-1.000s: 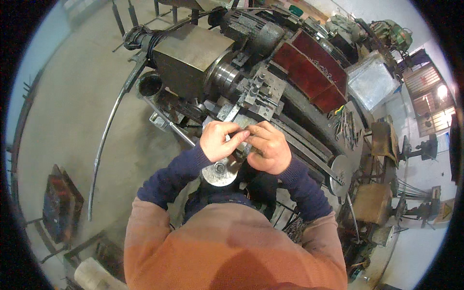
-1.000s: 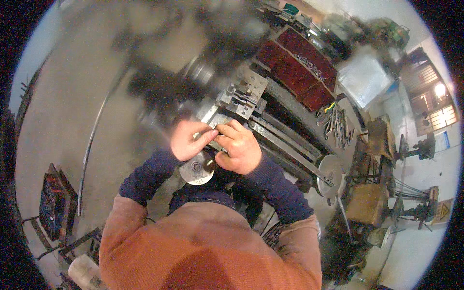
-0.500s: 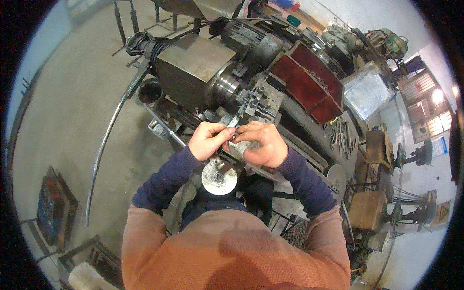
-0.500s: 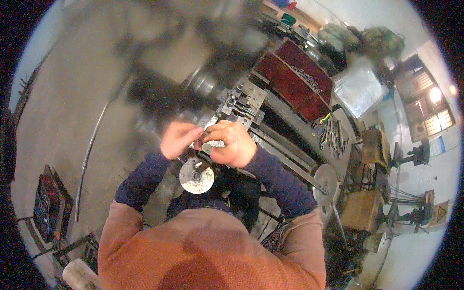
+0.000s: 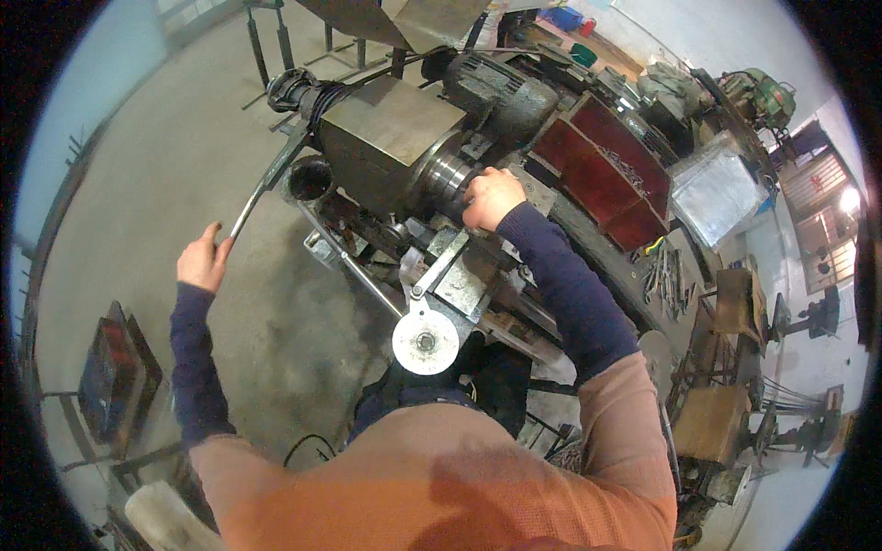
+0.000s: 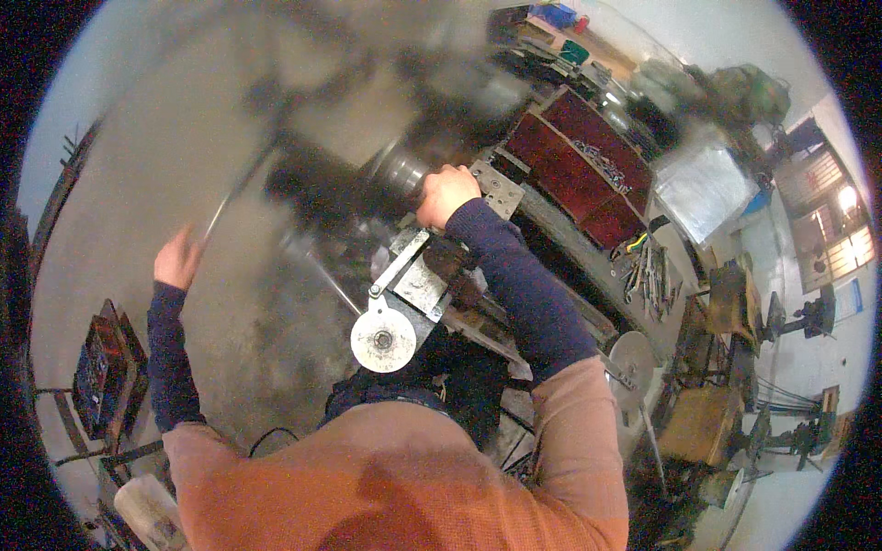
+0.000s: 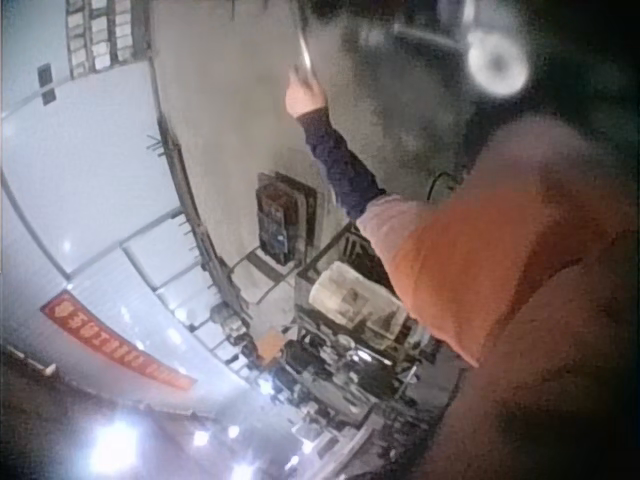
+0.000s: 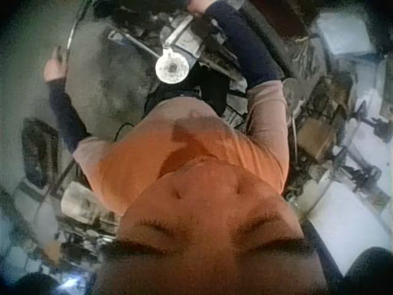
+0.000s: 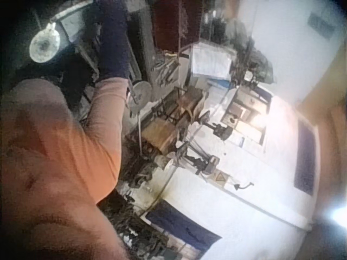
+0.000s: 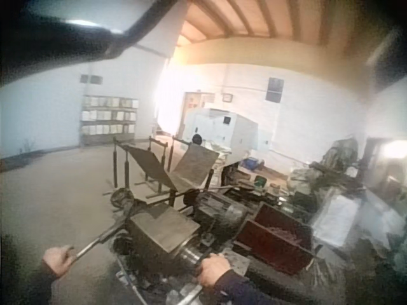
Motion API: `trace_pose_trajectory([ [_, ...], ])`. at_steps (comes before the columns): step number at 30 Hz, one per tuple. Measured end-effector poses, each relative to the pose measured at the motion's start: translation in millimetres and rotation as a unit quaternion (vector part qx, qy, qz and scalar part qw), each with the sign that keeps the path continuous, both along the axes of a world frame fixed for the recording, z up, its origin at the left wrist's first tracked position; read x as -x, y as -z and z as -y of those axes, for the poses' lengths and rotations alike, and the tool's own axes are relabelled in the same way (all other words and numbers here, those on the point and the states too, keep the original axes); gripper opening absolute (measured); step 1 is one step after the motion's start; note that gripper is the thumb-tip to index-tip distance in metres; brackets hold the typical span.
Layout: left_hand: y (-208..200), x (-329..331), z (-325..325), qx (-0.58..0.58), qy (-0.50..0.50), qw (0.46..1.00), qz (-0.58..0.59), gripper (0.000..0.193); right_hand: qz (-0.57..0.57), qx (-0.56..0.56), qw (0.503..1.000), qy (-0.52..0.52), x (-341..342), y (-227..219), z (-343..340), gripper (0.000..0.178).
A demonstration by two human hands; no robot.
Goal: The person operates a metal lathe, repeatedly loading small cylindrical metal parts into the chuck, adjusting the machine with handwheels, and removing the parts after machining. The person places each finished part into a nearby bin.
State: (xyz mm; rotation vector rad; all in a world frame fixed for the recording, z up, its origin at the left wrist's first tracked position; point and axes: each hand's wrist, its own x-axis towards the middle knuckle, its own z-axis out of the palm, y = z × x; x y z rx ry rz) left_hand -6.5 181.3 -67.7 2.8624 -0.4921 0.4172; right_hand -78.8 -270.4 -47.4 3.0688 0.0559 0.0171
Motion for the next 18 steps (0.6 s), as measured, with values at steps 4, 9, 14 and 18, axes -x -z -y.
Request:
trace_pose_trajectory([
  [4,20.4,15.7,-40.3,0.001,-0.052,0.993,-0.108,0.04,0.002,-0.037,0.999,-0.004,-4.2,0.7,3.9,0.022],
  [9,61.3,4.6,-42.9,-0.007,-0.081,0.991,-0.11,0.037,-0.065,-0.102,0.993,-0.001,-14.1,-7.3,5.8,0.035],
  [14,67.1,-54.6,-54.7,-0.147,-0.133,0.975,-0.1,0.022,-0.055,-0.147,0.987,0.015,-20.3,-7.2,6.5,0.027],
  [18,40.1,-142.6,-88.0,-0.235,-0.157,0.954,-0.098,0.025,-0.045,-0.149,0.988,0.008,-22.2,-5.2,8.0,0.025],
])
